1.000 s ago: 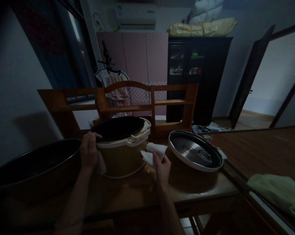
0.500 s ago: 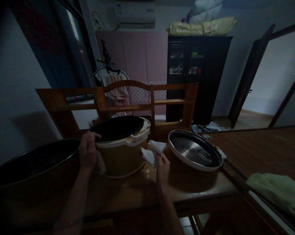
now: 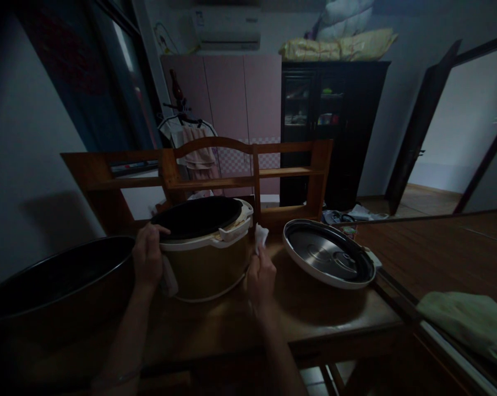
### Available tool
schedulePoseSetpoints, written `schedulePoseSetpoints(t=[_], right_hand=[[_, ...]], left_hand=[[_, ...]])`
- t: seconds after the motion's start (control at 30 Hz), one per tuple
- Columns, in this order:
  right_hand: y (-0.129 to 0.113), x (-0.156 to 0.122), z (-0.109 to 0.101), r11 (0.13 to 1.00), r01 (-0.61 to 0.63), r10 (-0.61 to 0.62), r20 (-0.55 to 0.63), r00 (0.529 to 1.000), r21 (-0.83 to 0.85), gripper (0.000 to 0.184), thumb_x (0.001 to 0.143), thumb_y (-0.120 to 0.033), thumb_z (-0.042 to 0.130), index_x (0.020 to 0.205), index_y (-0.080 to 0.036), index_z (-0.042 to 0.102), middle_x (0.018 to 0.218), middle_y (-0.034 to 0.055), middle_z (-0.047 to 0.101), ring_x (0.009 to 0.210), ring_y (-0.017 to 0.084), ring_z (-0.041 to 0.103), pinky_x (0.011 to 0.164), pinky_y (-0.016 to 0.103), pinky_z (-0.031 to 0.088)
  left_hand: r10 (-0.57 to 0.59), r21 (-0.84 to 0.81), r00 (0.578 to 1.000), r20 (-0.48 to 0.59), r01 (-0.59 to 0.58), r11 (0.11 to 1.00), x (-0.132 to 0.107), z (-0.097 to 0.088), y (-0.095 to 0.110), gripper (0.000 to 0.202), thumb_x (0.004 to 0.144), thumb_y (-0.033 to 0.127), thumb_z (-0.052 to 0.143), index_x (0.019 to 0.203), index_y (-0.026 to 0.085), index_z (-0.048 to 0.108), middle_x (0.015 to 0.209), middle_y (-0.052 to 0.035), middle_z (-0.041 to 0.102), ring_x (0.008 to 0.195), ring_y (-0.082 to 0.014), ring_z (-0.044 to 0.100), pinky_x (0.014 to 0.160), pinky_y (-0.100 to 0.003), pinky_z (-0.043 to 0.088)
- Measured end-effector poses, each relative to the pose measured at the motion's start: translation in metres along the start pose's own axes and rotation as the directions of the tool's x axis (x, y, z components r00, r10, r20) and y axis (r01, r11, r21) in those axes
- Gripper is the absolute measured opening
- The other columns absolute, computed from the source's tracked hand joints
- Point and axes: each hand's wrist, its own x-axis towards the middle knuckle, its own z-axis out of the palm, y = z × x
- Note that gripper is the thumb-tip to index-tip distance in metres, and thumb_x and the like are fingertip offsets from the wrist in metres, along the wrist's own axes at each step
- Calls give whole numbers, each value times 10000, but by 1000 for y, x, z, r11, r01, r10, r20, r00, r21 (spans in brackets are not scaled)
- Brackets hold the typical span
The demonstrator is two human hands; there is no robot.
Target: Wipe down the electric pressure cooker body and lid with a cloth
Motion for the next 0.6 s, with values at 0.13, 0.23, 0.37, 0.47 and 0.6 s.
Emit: schedulePoseSetpoints(t=[0.13,0.23,0.37,0.47,0.6], right_hand=[[-11,-9,27,993,90,-102,166,981,77,499,982,-358,517,1471,-260,505,1525,16,494,1456,243,392,1198,399,272],[-9,-25,35,992,26,-46,157,986,125,506,1007,-403,508,1496,-283,458,1565,-4,431,1493,239,325,1228,427,224],[9,-45,38,986,-94,72,153,986,137,496,1011,-460,498,1471,-275,498,1573,9,413,1503,239,302,1249,447,178],[20,-50,41,970,-176,152,146,978,166,542,1008,-503,484,1496,-271,455,1602,1,352,1524,220,244,1261,451,135],[17,-44,46,940,-252,225,141,964,228,619,999,-555,470,1539,-264,380,1634,-7,282,1541,199,177,1264,436,96]], left_hand=[[-2,-13,1000,-8,2,1000,0,0,0,397,1033,428,291,849,233,585,927,-47,610,1035,-220,565,1032,-388,400],[-7,-12,1000,-1,7,1000,0,0,0,392,1030,428,296,853,232,586,931,-52,609,1034,-225,564,1032,-395,399],[-20,-11,1000,-5,20,1000,0,0,1,392,1028,435,299,853,229,583,941,-57,610,1070,-230,559,1033,-394,400],[-27,-9,1000,-2,27,1000,0,0,1,401,1030,437,288,858,230,586,944,-58,609,1090,-233,557,1039,-398,397],[-33,-18,999,-2,33,999,-1,0,1,400,1029,440,292,864,232,590,956,-57,610,1074,-231,562,1036,-401,399]])
